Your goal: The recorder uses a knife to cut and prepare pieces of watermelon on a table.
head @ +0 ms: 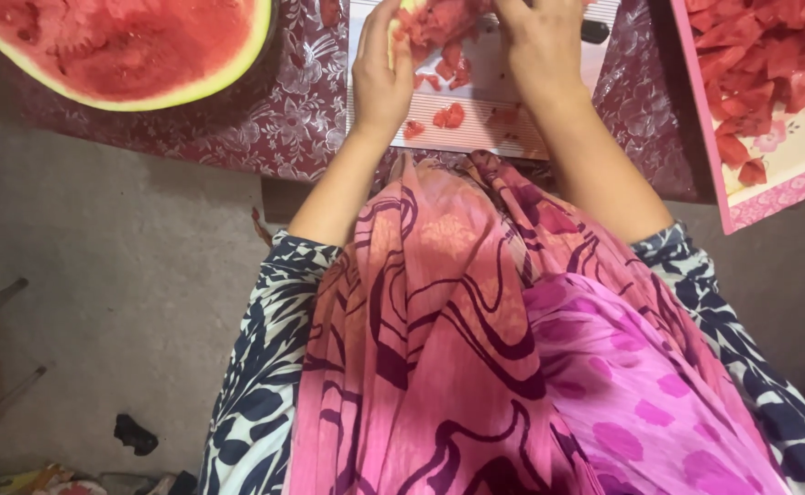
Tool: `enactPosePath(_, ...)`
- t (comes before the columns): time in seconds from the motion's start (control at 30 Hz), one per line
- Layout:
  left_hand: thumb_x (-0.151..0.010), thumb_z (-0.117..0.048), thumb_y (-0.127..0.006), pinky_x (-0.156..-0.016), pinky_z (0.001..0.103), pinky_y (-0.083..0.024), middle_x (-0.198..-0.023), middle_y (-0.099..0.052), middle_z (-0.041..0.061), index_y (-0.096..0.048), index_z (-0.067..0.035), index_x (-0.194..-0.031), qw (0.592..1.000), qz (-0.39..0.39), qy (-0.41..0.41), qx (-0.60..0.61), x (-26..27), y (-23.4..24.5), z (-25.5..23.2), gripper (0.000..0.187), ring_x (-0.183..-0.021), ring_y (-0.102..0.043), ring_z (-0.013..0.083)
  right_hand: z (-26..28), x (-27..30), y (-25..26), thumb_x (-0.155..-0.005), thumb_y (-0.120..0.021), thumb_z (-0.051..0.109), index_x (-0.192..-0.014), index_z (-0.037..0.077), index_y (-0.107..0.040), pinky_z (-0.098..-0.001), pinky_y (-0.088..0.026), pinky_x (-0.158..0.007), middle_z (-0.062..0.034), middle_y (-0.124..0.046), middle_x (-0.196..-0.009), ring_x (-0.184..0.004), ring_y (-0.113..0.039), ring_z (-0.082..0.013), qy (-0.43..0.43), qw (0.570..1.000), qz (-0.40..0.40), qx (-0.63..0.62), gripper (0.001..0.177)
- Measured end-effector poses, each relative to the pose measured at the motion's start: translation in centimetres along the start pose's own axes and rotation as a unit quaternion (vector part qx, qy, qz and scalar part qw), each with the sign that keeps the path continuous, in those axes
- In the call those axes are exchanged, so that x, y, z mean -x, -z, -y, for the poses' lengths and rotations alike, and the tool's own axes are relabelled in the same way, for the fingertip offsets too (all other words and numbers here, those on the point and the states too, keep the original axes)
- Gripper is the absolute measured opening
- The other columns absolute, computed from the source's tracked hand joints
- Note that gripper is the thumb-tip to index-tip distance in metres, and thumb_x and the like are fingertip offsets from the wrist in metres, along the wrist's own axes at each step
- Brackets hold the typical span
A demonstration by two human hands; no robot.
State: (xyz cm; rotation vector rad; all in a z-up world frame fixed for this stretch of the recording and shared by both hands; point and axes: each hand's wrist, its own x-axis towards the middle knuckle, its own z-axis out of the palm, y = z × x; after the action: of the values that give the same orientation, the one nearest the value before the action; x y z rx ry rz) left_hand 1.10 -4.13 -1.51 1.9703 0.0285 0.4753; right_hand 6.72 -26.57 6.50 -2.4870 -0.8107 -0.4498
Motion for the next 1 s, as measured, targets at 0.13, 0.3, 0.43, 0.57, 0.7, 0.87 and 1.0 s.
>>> enactPosePath(0.13, -0.103, -0.005, -0.058, -0.115, 0.039, -0.051, -0.14, -0.064, 0.018, -0.052, -0.005, -0.144, 1.0, -0.004, 0.019, -0.002, -0.1, -0.5, 1.4, 0.042, -0.133, -0.063, 0.0347, -1.2, 2.0, -1.4, -0.092, -0.066, -0.001, -0.124, 0.015, -0.075, -0.0479, -0.046, -0.093, -0.0097, -0.066, -0.115, -0.112, -0.058, -0.0339, -0.007, 0.996, 0.048, 0.075, 0.037)
enactPosePath(0.3, -0.102, -0.008, -0.062, -0.109, 0.041, -0.051, -0.136, -0.066, 0.02, -0.052, -0.002, -0.143, 0.995, -0.045, 0.084, 0.017, -0.9, -1.2, 3.3, 0.042, -0.128, -0.066, 0.0365, 0.1, 3.5, 0.1, -0.091, -0.072, 0.005, -0.122, 0.016, -0.074, -0.0451, -0.048, -0.092, -0.0047, -0.063, -0.12, -0.111, -0.053, -0.0339, 0.004, 0.996, 0.074, 0.059, 0.033)
enactPosePath(0.43, -0.096, -0.012, -0.065, -0.098, 0.044, -0.052, -0.118, -0.067, 0.02, -0.056, 0.0, -0.129, 0.989, -0.036, 0.138, -0.048, -1.5, -0.7, 4.7, 0.036, -0.111, -0.067, 0.0385, 0.6, 4.9, 0.8, -0.095, -0.079, 0.006, -0.125, 0.013, -0.07, -0.0424, -0.049, -0.089, -0.0095, -0.059, -0.115, -0.105, -0.051, -0.0336, -0.027, 0.998, 0.047, 0.018, 0.032)
enactPosePath(0.57, -0.099, -0.012, -0.066, -0.103, 0.049, -0.049, -0.122, -0.057, 0.022, -0.058, 0.001, -0.119, 0.987, 0.002, 0.066, -0.147, -1.7, 0.8, 2.5, 0.025, -0.115, -0.06, 0.0424, 1.9, 5.2, 0.4, -0.09, -0.07, -0.004, -0.134, 0.009, -0.067, -0.0423, -0.049, -0.091, -0.0126, -0.054, -0.111, -0.105, -0.052, -0.0324, 0.005, 0.996, 0.081, -0.039, 0.046)
enactPosePath(0.7, -0.1, -0.012, -0.068, -0.105, 0.051, -0.045, -0.125, -0.057, 0.018, -0.063, -0.007, -0.121, 0.965, 0.007, 0.019, -0.262, -0.3, 2.0, -2.3, 0.022, -0.118, -0.059, 0.0403, 3.0, 5.7, -0.8, -0.089, -0.06, -0.006, -0.141, 0.01, -0.067, -0.0429, -0.05, -0.088, -0.0151, -0.055, -0.108, -0.101, -0.053, -0.0345, -0.03, 0.989, 0.143, 0.004, 0.054)
enactPosePath(0.87, -0.096, -0.008, -0.069, -0.103, 0.044, -0.051, -0.143, -0.052, 0.019, -0.054, -0.004, -0.141, 0.943, 0.158, -0.063, -0.286, 2.4, 1.0, -3.1, 0.048, -0.124, -0.055, 0.0362, 2.7, 5.9, -0.8, -0.092, -0.055, -0.001, -0.134, 0.006, -0.067, -0.0449, -0.052, -0.088, -0.0202, -0.056, -0.111, -0.101, -0.054, -0.0388, -0.077, 0.981, 0.175, 0.043, 0.044)
enactPosePath(1.0, -0.094, -0.022, -0.079, -0.1, 0.044, -0.05, -0.142, -0.047, 0.023, -0.047, 0.001, -0.145, 0.947, 0.17, -0.045, -0.269, 2.6, -0.1, -4.6, 0.065, -0.123, -0.053, 0.0391, 1.0, 5.8, -0.2, -0.091, -0.059, 0.001, -0.13, 0.005, -0.067, -0.0444, -0.053, -0.086, -0.0222, -0.058, -0.11, -0.101, -0.058, -0.0408, -0.062, 0.981, 0.183, 0.032, 0.04)
